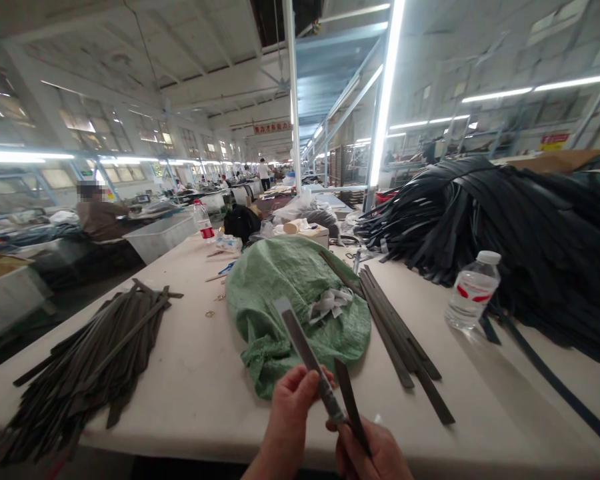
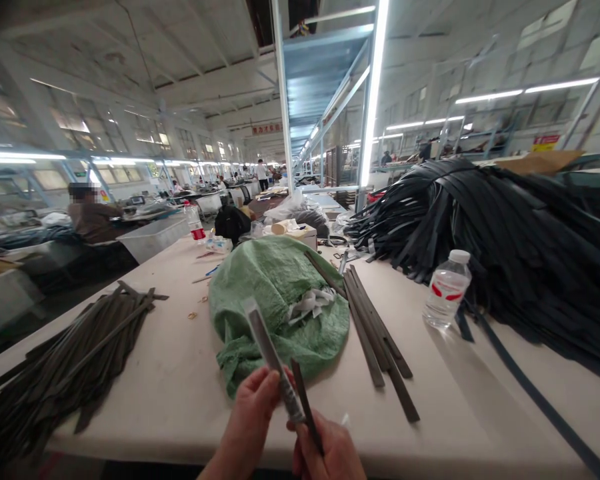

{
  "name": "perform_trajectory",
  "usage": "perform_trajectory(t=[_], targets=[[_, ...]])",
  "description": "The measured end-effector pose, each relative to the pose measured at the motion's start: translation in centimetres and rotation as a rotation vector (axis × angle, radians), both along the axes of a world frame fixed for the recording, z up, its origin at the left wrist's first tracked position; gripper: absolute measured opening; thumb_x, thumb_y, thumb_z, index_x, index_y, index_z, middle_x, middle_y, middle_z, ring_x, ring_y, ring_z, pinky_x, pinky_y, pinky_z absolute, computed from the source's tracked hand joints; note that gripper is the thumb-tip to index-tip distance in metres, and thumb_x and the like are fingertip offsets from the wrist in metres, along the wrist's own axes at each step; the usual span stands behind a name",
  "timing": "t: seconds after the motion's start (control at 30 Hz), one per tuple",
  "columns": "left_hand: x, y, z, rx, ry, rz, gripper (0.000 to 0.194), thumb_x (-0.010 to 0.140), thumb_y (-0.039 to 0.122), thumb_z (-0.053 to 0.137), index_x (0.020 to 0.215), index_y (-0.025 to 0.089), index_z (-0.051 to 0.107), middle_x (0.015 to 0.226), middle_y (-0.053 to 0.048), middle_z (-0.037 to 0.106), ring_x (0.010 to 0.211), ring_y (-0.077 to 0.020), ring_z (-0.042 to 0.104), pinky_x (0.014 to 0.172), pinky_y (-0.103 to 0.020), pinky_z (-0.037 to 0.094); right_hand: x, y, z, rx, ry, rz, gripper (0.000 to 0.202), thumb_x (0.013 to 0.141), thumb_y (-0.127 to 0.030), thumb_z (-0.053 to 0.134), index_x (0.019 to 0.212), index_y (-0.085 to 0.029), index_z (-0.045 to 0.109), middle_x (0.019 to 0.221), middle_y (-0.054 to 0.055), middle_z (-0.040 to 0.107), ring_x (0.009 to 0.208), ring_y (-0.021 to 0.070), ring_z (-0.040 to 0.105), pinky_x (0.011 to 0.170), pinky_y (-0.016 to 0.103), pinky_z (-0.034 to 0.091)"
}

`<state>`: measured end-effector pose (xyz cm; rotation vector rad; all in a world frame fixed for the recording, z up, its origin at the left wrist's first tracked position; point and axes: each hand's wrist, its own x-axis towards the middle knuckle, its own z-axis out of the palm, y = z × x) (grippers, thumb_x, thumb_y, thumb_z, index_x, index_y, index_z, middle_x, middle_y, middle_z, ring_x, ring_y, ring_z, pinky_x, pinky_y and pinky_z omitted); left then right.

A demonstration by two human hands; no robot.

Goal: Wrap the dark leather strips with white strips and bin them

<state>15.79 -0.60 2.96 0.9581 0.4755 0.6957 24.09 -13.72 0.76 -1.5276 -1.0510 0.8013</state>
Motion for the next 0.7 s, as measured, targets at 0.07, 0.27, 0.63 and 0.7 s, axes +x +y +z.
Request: perform_trajectory(t=[0.07, 0.27, 0.63, 0.7], targets=[[-0.1, -1.1, -0.5, 0.015, 0.025, -0.079, 0.03, 0.072, 0.041, 0.076, 0.08, 0.012, 0.073, 0.069, -0.006, 0.068, 0.062, -0.0133, 0.058, 0.063, -0.024, 0.047, 0.1, 0.1, 0.3, 0.022, 0.011, -0.033, 0.059, 0.092, -0.066, 0.031, 0.096, -0.015, 0.06, 0.059, 0.001, 0.059, 0.043, 0.0121, 0.051, 0.044, 0.023, 0.039], [0.0, 1.3, 2.4, -0.068, -0.129, 0.092, 0.036, 0.071, 0.041, 0.077, 0.097, 0.017, 0.071, 0.1, -0.008, 0.071, 0.083, -0.0183, 0.066, 0.079, -0.028, 0.05, -0.4, -0.1, -0.1, -0.042, -0.014, -0.026, 0.052, 0.095, -0.059, 0.035, 0.096, -0.014, 0.061, 0.06, 0.001, 0.06, 0.044, 0.0126, 0.053, 0.047, 0.023, 0.041], [-1.2, 1.0, 1.1, -0.211, -0.152, 0.068, 0.04, 0.07, 0.041, 0.079, 0.098, 0.014, 0.069, 0.101, -0.009, 0.07, 0.079, -0.0174, 0.067, 0.066, -0.024, 0.051, -1.2, 1.2, -0.3, -0.069, -0.055, 0.027, 0.049, 0.096, -0.056, 0.037, 0.1, -0.014, 0.063, 0.061, 0.001, 0.061, 0.046, 0.0133, 0.055, 0.047, 0.024, 0.044], [-1.6, 2.5, 2.0, -0.213, -0.179, 0.123, 0.04, 0.069, 0.042, 0.079, 0.097, 0.015, 0.069, 0.103, -0.009, 0.07, 0.084, -0.0192, 0.068, 0.072, -0.026, 0.052, -1.4, 1.4, -0.5, -0.083, -0.058, 0.039, 0.05, 0.095, -0.056, 0.037, 0.1, -0.014, 0.063, 0.061, 0.001, 0.061, 0.046, 0.0136, 0.055, 0.047, 0.024, 0.044]])
